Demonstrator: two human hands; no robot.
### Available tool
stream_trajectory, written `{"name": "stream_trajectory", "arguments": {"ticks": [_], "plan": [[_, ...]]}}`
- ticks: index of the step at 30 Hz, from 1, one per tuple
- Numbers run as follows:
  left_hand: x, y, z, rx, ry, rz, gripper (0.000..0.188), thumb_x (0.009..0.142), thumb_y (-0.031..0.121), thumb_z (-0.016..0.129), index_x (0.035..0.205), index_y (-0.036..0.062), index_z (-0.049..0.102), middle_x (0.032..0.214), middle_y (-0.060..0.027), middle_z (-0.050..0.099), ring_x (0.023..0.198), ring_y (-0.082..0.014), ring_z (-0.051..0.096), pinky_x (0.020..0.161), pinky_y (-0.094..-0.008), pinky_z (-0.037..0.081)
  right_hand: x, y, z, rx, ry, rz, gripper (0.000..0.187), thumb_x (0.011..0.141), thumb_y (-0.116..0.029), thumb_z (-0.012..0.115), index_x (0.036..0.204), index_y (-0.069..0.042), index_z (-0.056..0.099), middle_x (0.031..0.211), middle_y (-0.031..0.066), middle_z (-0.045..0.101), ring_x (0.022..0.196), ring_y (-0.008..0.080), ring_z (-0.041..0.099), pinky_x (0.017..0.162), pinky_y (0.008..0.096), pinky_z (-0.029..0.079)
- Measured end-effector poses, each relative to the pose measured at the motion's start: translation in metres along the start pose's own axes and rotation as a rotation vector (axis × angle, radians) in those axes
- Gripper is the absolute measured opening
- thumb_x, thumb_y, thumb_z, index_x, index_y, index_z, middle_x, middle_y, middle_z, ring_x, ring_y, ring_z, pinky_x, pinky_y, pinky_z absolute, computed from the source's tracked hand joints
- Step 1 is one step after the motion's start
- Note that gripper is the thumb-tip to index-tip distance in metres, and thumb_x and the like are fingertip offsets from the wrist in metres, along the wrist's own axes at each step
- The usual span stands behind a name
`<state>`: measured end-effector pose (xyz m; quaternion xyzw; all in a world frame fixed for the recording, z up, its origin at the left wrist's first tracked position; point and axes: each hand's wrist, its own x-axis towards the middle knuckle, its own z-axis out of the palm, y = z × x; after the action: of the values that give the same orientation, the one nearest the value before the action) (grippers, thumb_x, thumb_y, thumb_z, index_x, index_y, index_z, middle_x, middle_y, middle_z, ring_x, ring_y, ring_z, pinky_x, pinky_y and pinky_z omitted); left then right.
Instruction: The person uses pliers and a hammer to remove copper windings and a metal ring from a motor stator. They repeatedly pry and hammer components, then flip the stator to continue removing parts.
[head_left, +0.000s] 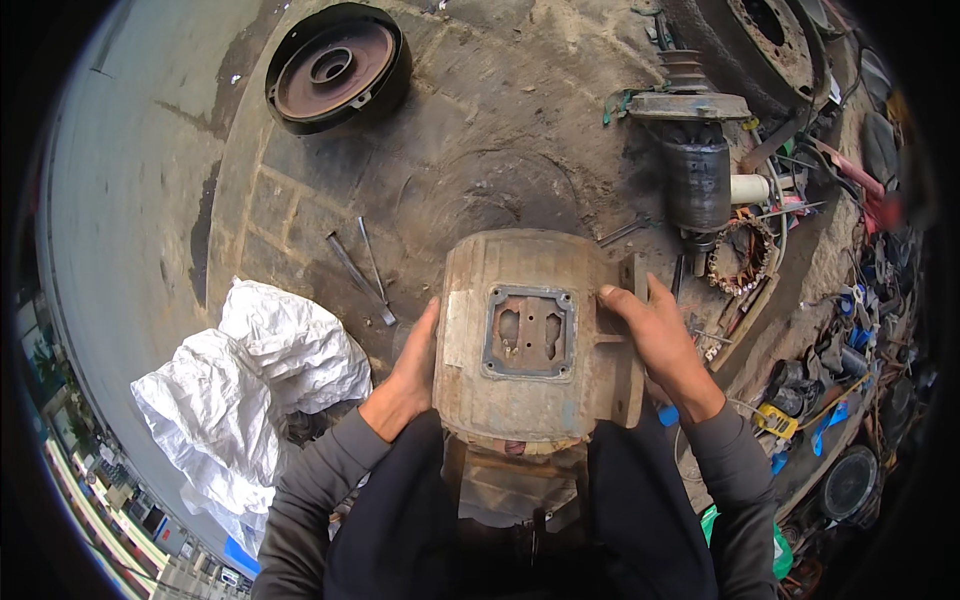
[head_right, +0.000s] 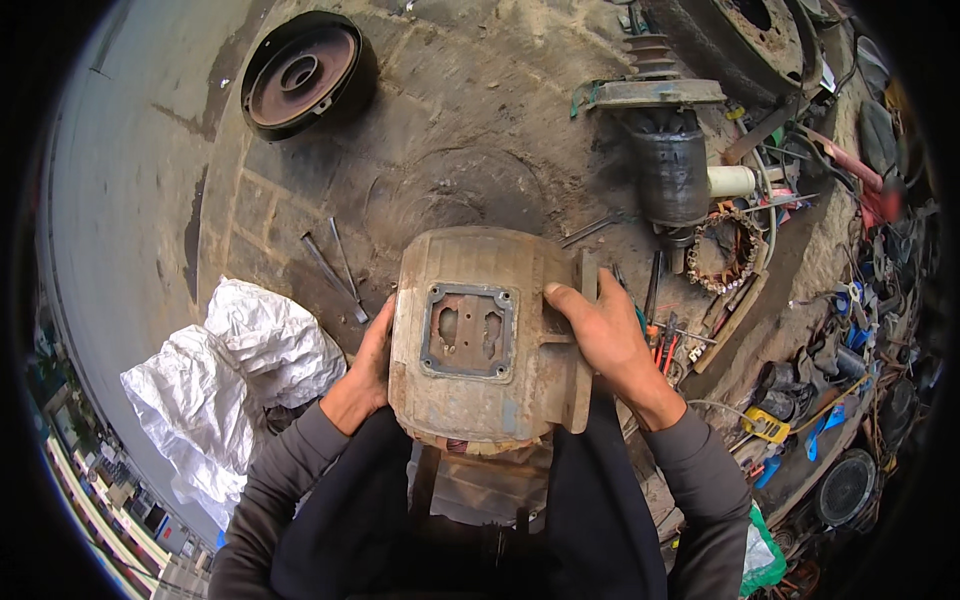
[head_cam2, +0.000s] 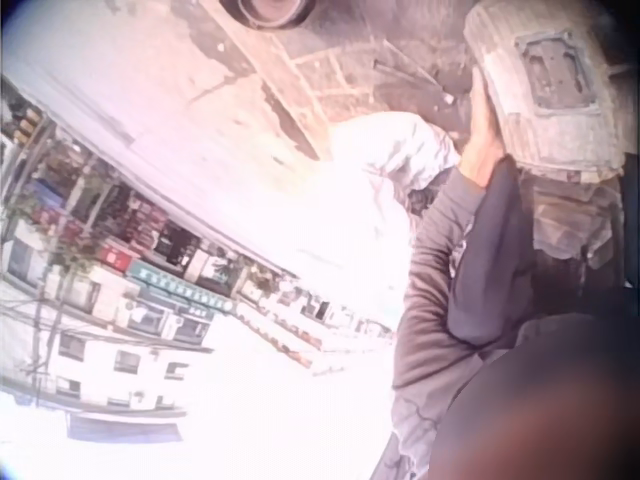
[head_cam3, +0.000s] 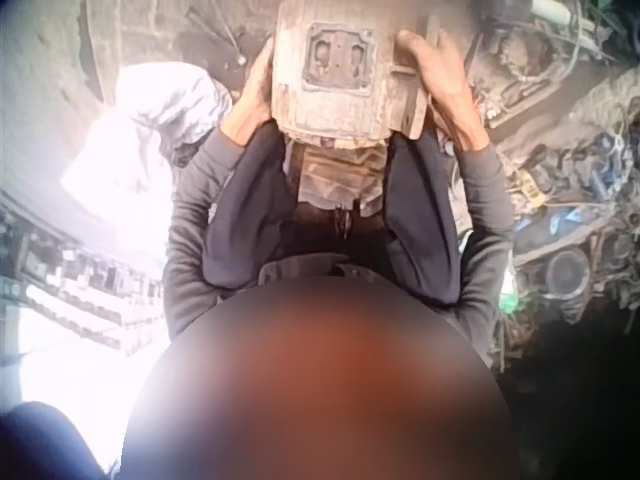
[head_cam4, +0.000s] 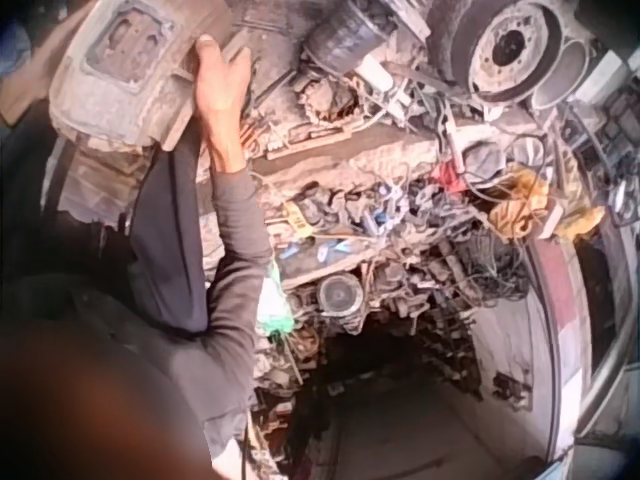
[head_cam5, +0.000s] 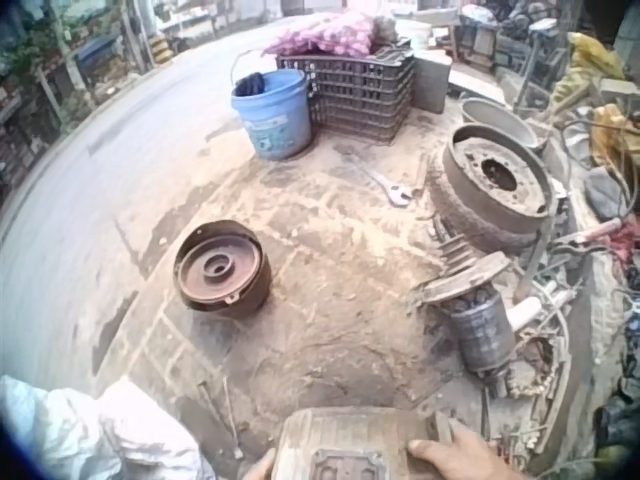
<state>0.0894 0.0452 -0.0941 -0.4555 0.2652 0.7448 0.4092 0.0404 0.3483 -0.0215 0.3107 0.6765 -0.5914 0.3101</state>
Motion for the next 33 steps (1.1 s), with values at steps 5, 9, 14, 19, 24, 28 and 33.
{"name": "stream_trajectory", "arguments": {"ticks": [5, 9, 14, 19, 24, 28, 33], "plan": [[0.000, 0.004, 0.003, 0.102, 0.002, -0.031, 0.077, 0.114, 0.066, 0.036, 0.166, 0.0101, 0.044, 0.161, -0.0144, 0.054, 0.143, -0.0314, 0.058, 0.118, -0.0553, 0.050, 0.005, -0.003, -0.007, -0.019, -0.042, 0.059, 0.040, 0.096, -0.016, 0.068, 0.127, 0.008, 0.063, 0.112, 0.0140, 0.074, 0.098, 0.0206, 0.070, 0.089, 0.0345, 0.056], [0.000, -0.005, -0.006, 0.119, 0.061, -0.050, 0.076, 0.114, 0.065, 0.035, 0.165, 0.0081, 0.045, 0.157, -0.0153, 0.058, 0.141, -0.0303, 0.059, 0.117, -0.0504, 0.050, -0.012, 0.009, -0.004, -0.315, 0.001, 0.037, 0.047, 0.087, -0.016, 0.070, 0.125, 0.011, 0.063, 0.108, 0.0240, 0.076, 0.100, 0.0322, 0.072, 0.094, 0.0429, 0.056], [0.000, -0.012, -0.021, 0.021, 0.067, 0.070, 0.062, 0.116, 0.053, 0.041, 0.156, 0.0079, 0.053, 0.153, -0.0128, 0.062, 0.137, -0.0273, 0.061, 0.117, -0.0464, 0.049, -0.035, 0.010, -0.001, -0.476, -0.036, -0.106, 0.046, 0.088, -0.015, 0.068, 0.127, 0.011, 0.062, 0.109, 0.0297, 0.075, 0.104, 0.0396, 0.074, 0.095, 0.0467, 0.055], [-0.003, 0.016, -0.015, -0.041, -0.072, 0.346, 0.053, 0.116, 0.046, 0.046, 0.150, 0.0085, 0.059, 0.147, -0.0099, 0.066, 0.133, -0.0263, 0.063, 0.114, -0.0460, 0.050, -0.035, -0.020, -0.002, -0.426, -0.016, -0.282, 0.043, 0.087, -0.009, 0.070, 0.124, 0.011, 0.062, 0.106, 0.0277, 0.075, 0.099, 0.0377, 0.074, 0.092, 0.0459, 0.056], [0.031, 0.094, 0.014, -0.033, -0.154, 0.682, 0.056, 0.114, 0.046, 0.049, 0.148, 0.0033, 0.060, 0.140, -0.0124, 0.071, 0.121, -0.0265, 0.072, 0.104, -0.0436, 0.060, -0.006, -0.057, 0.006, -0.388, 0.134, -0.633, 0.040, 0.085, -0.005, 0.072, 0.121, 0.008, 0.062, 0.109, 0.0250, 0.068, 0.096, 0.0400, 0.069, 0.087, 0.0446, 0.056], [0.061, 0.138, 0.032, -0.015, -0.154, 0.836, 0.054, 0.114, 0.041, 0.050, 0.150, 0.0025, 0.058, 0.140, -0.0139, 0.070, 0.122, -0.0256, 0.070, 0.106, -0.0407, 0.058, 0.022, -0.064, 0.013, -0.381, 0.169, -0.808, 0.039, 0.084, 0.000, 0.071, 0.121, 0.006, 0.061, 0.104, 0.0235, 0.066, 0.092, 0.0401, 0.068, 0.083, 0.0443, 0.055], [0.073, 0.149, 0.038, 0.145, -0.191, 0.873, 0.055, 0.116, 0.039, 0.048, 0.155, 0.0016, 0.056, 0.151, -0.0091, 0.064, 0.136, -0.0217, 0.059, 0.119, -0.0377, 0.042, 0.034, -0.044, 0.015, -0.327, 0.220, -0.756, 0.038, 0.087, 0.001, 0.071, 0.123, 0.006, 0.061, 0.106, 0.0204, 0.068, 0.091, 0.0320, 0.069, 0.083, 0.0407, 0.056]]}}
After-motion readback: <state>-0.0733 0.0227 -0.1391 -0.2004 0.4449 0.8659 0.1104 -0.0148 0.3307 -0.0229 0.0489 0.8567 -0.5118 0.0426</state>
